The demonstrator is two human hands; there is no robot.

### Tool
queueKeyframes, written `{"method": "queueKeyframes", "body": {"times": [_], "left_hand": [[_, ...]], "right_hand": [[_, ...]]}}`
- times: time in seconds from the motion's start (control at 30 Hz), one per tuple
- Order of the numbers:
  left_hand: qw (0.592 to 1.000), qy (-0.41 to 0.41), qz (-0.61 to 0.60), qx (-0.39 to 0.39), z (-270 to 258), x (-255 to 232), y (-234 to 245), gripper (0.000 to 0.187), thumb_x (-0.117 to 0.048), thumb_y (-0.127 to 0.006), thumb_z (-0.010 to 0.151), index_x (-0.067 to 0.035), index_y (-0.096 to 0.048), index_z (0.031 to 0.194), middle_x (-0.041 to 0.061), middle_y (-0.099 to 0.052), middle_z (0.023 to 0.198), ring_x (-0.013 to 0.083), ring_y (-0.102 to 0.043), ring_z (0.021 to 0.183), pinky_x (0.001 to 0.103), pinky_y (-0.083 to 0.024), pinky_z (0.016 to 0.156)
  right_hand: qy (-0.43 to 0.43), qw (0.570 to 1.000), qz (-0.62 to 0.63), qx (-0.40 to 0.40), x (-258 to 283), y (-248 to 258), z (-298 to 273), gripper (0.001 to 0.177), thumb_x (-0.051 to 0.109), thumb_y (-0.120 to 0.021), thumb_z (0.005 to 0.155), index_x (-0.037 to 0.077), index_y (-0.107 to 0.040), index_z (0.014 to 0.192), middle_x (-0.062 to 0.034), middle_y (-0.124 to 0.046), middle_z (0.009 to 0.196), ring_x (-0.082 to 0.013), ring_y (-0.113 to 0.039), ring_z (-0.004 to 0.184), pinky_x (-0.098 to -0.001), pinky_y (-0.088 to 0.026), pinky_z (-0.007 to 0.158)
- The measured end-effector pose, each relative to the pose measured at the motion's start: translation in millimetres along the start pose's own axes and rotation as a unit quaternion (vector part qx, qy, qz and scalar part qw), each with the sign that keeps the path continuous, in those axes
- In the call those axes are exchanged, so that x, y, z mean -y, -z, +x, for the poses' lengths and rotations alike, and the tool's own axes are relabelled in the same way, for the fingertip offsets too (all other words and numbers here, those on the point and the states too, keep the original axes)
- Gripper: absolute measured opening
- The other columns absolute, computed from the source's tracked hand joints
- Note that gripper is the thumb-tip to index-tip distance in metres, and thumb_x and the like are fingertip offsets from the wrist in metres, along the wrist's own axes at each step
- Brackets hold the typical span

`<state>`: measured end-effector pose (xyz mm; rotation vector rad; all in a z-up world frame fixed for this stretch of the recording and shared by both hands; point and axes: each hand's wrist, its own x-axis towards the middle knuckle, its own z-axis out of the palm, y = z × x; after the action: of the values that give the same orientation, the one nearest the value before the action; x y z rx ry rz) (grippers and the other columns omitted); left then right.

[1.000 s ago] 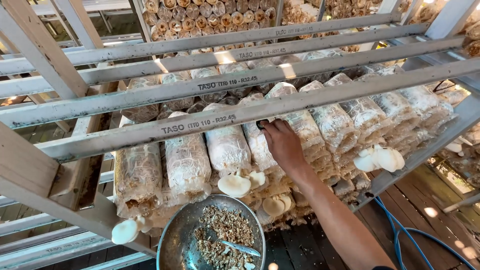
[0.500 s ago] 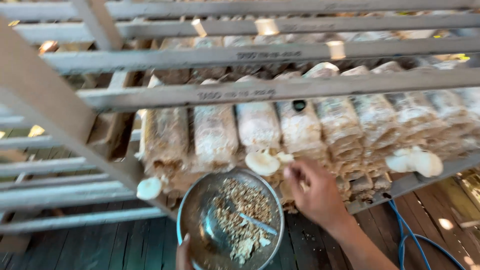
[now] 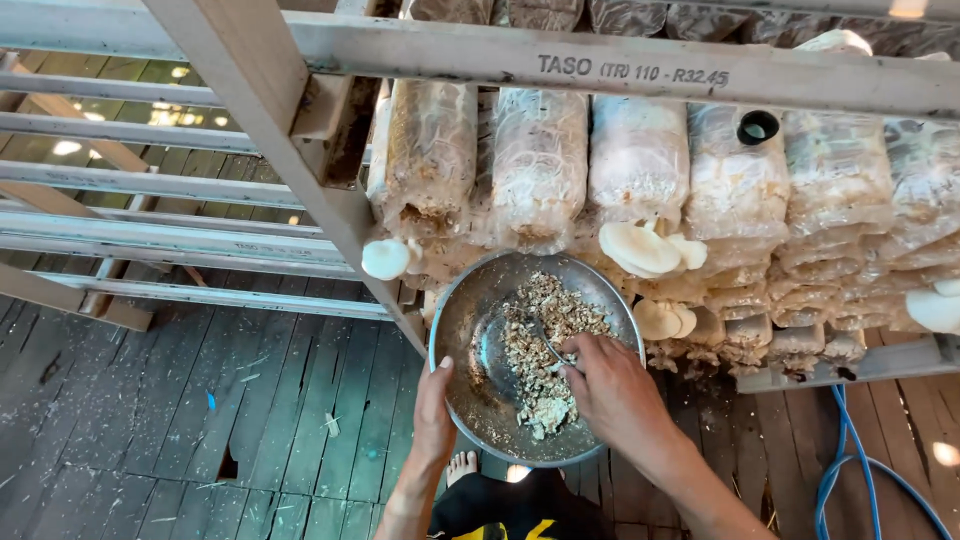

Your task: Harvesting mushrooms and cleaning the openings of cultivation bags using a spoon and hands.

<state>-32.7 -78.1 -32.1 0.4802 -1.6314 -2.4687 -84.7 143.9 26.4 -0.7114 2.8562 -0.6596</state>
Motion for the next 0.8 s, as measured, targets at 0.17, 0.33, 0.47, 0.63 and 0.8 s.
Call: {"method": "queueKeyframes", "body": {"times": [0.17,0.33,0.47,0.63,0.8], "left_hand": [[0.999,0.026,0.026,-0.021,6.0,13.7,12.2,0.076,-0.046,-0.051,0.089,-0.005,-0.045,0.153,0.013,-0.049,0.159,0.0263,-0.04,0.15,0.044,-0.026,0.123],[0.997,0.077,0.005,-0.022,7.4,11.6,17.0,0.081,-0.048,-0.052,0.087,-0.008,-0.042,0.156,0.01,-0.048,0.159,0.0251,-0.041,0.148,0.044,-0.029,0.12],[0.996,0.075,-0.055,0.0,10.5,12.7,16.7,0.07,-0.044,-0.052,0.088,-0.004,-0.051,0.146,0.018,-0.06,0.14,0.0309,-0.055,0.128,0.049,-0.045,0.107],[0.995,0.065,-0.069,0.023,8.2,4.4,13.7,0.075,-0.046,-0.05,0.088,-0.005,-0.044,0.15,0.021,-0.06,0.139,0.0339,-0.058,0.124,0.053,-0.051,0.103],[0.996,0.061,-0.058,0.02,8.6,6.4,14.7,0.082,-0.051,-0.053,0.083,-0.004,-0.044,0.15,0.02,-0.059,0.138,0.0323,-0.056,0.122,0.052,-0.049,0.104]], "right_hand": [[-0.049,0.998,-0.037,0.028,14.5,15.5,-2.7,0.033,0.005,-0.051,0.099,0.005,-0.059,0.131,-0.0074,-0.054,0.118,-0.0195,-0.066,0.074,-0.0314,-0.064,0.058],[-0.088,0.996,-0.007,-0.024,35.9,33.7,1.6,0.027,0.007,-0.045,0.102,0.001,-0.057,0.125,-0.0085,-0.053,0.12,-0.0165,-0.063,0.061,-0.0237,-0.059,0.046],[-0.229,0.955,0.183,0.054,42.0,57.2,23.2,0.031,0.014,-0.053,0.104,0.014,-0.064,0.134,-0.0027,-0.061,0.069,-0.0099,-0.043,0.046,-0.0225,-0.034,0.04],[-0.235,0.957,0.165,0.037,49.9,74.5,45.2,0.035,0.021,-0.055,0.106,0.017,-0.065,0.139,-0.003,-0.061,0.061,-0.0091,-0.038,0.039,-0.0219,-0.029,0.035],[-0.22,0.963,0.155,-0.017,53.8,87.1,60.5,0.037,0.026,-0.054,0.102,0.016,-0.067,0.135,-0.0082,-0.078,0.108,-0.0095,-0.035,0.04,-0.0246,-0.03,0.036]]}}
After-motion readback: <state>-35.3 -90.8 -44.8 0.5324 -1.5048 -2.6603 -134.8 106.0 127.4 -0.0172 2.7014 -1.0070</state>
